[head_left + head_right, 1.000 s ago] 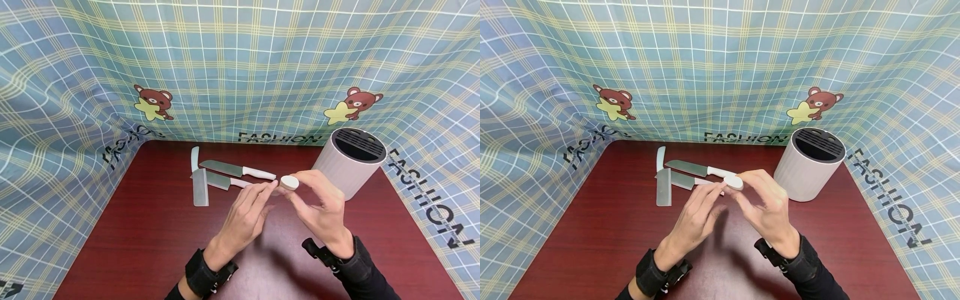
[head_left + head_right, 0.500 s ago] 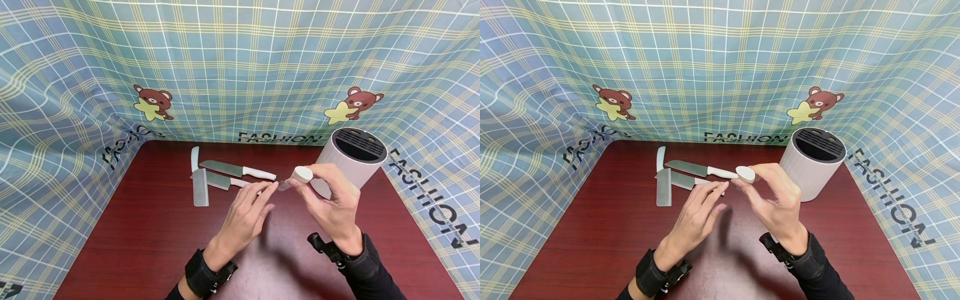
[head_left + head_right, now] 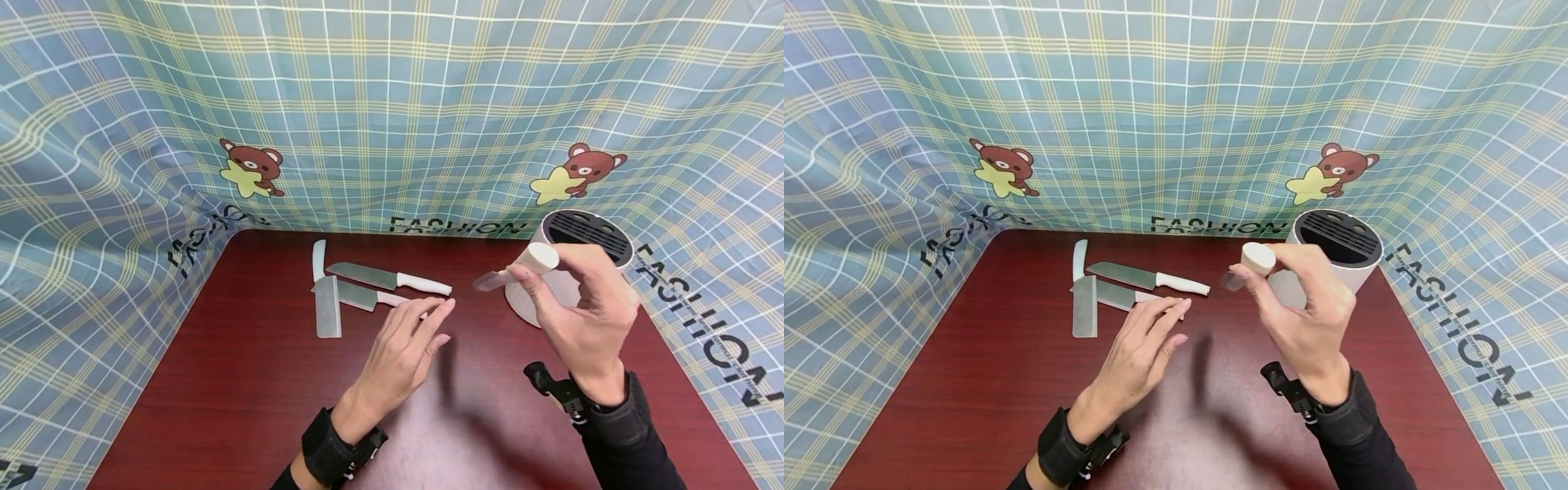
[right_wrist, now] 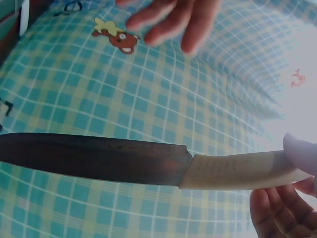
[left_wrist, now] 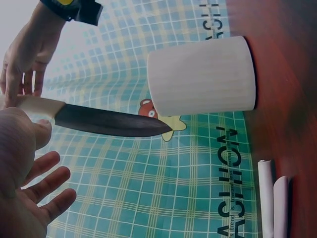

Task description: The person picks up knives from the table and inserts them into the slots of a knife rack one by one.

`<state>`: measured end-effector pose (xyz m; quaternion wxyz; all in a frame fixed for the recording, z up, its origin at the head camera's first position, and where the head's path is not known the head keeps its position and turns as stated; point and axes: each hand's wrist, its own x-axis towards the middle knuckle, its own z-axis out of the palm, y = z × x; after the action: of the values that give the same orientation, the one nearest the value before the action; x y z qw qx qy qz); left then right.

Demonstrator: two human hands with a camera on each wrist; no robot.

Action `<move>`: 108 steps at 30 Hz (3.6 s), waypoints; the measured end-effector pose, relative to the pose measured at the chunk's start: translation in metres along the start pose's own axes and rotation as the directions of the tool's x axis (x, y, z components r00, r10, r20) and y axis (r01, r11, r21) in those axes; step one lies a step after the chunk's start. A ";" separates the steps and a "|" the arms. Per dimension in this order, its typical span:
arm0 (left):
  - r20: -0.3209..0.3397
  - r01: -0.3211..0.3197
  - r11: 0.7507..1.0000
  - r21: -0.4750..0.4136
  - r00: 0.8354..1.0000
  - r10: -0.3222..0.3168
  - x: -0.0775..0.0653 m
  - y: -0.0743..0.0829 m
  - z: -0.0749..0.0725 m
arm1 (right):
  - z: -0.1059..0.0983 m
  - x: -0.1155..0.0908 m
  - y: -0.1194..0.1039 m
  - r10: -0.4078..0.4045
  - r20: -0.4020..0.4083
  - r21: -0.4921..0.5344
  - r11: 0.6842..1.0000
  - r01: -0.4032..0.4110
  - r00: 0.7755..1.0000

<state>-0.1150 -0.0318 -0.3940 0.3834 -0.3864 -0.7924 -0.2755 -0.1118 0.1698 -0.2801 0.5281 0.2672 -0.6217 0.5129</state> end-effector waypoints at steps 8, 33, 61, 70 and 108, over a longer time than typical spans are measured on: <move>0.006 -0.009 1.000 0.007 1.000 0.009 0.000 -0.001 -0.002 | -0.010 0.021 0.001 0.055 -0.083 0.019 0.998 -0.054 0.995; 0.024 -0.023 1.000 0.021 0.999 0.023 -0.002 -0.003 -0.004 | -0.060 0.074 0.036 0.109 -0.234 -0.193 0.969 -0.156 0.966; 0.023 -0.015 0.999 0.034 1.000 0.014 -0.007 -0.006 -0.006 | -0.108 0.094 0.089 0.225 -0.209 -0.436 0.849 -0.297 0.952; 0.025 -0.006 1.000 0.026 1.000 0.006 -0.008 -0.007 -0.006 | -0.115 0.094 0.096 0.228 -0.187 -0.499 0.816 -0.293 0.955; 0.000 0.009 1.000 0.022 1.000 -0.009 -0.011 -0.008 -0.008 | -0.135 0.100 0.130 0.384 -0.244 -0.595 0.666 -0.450 0.891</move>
<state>-0.1137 -0.0470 -0.3999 0.3863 -0.3788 -0.7970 -0.2684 -0.2034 0.3581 -0.2443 0.4848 -0.1025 -0.7758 0.3905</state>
